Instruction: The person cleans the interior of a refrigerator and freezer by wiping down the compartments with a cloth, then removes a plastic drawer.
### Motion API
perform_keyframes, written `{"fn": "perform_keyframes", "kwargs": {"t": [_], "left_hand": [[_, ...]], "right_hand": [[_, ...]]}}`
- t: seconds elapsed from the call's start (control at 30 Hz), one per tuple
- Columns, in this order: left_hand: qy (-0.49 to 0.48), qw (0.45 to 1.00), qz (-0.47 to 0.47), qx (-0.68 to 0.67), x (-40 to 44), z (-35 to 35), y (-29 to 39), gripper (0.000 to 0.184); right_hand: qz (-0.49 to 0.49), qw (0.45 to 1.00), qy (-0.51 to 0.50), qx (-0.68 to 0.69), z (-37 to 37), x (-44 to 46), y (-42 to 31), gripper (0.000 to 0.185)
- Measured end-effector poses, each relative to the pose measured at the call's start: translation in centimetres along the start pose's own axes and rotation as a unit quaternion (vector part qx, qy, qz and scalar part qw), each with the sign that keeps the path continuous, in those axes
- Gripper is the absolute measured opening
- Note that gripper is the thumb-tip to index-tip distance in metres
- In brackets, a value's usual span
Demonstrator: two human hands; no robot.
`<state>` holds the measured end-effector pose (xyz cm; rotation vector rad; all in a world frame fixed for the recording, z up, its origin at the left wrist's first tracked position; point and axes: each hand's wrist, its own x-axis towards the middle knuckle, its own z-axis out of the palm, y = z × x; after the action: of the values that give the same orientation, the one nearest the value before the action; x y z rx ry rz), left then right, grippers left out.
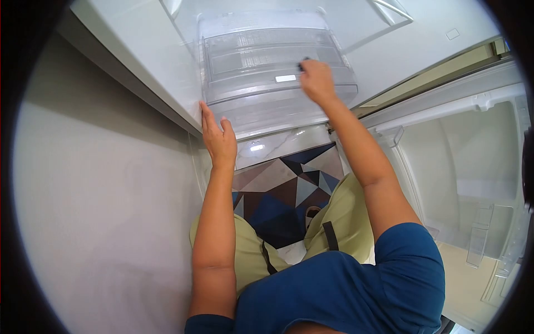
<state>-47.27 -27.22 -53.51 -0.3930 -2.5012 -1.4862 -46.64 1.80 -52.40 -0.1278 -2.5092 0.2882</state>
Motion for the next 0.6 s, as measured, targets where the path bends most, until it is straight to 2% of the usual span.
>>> {"fn": "perform_keyframes", "kwargs": {"t": [0.07,0.13,0.23,0.27,0.3,0.37,0.43,0.5,0.57,0.6], "left_hand": [[0.002,1.000,0.008,0.004,-0.1,0.0,0.0,0.061],[-0.002,1.000,-0.011,0.003,-0.1,-0.1,0.0,0.060],[-0.007,1.000,-0.008,0.003,0.1,0.0,0.1,0.062],[-0.007,1.000,-0.005,0.001,0.1,0.1,0.2,0.062],[-0.002,1.000,0.000,0.011,0.0,0.2,0.1,0.062],[-0.002,1.000,0.010,0.021,-0.1,0.2,-0.2,0.062],[-0.007,1.000,0.009,0.021,-0.1,0.2,-0.5,0.062],[-0.016,1.000,0.006,0.012,0.1,0.1,-0.8,0.062],[-0.025,1.000,0.005,0.002,-0.2,-0.1,-0.8,0.062],[-0.026,1.000,-0.001,0.011,-0.1,-0.1,-0.9,0.063]], "right_hand": [[0.025,0.999,0.025,-0.034,-1.0,-1.3,4.1,0.014],[0.110,0.978,0.101,-0.142,-1.2,-1.8,6.5,0.015],[0.151,0.978,0.066,-0.124,1.3,-1.2,4.7,0.017],[0.171,0.983,0.050,-0.039,2.0,-0.6,1.3,0.017],[0.108,0.990,0.068,-0.053,3.6,-0.2,-2.0,0.016],[0.084,0.995,0.038,0.035,5.5,0.8,-9.0,0.015],[0.032,0.998,0.038,0.045,6.7,1.5,-14.3,0.016],[0.009,0.998,0.037,0.050,6.4,1.8,-15.1,0.015],[-0.019,0.987,0.010,0.158,5.0,2.1,-13.8,0.012],[0.018,0.990,0.005,0.137,4.6,2.2,-12.3,0.012]]}}
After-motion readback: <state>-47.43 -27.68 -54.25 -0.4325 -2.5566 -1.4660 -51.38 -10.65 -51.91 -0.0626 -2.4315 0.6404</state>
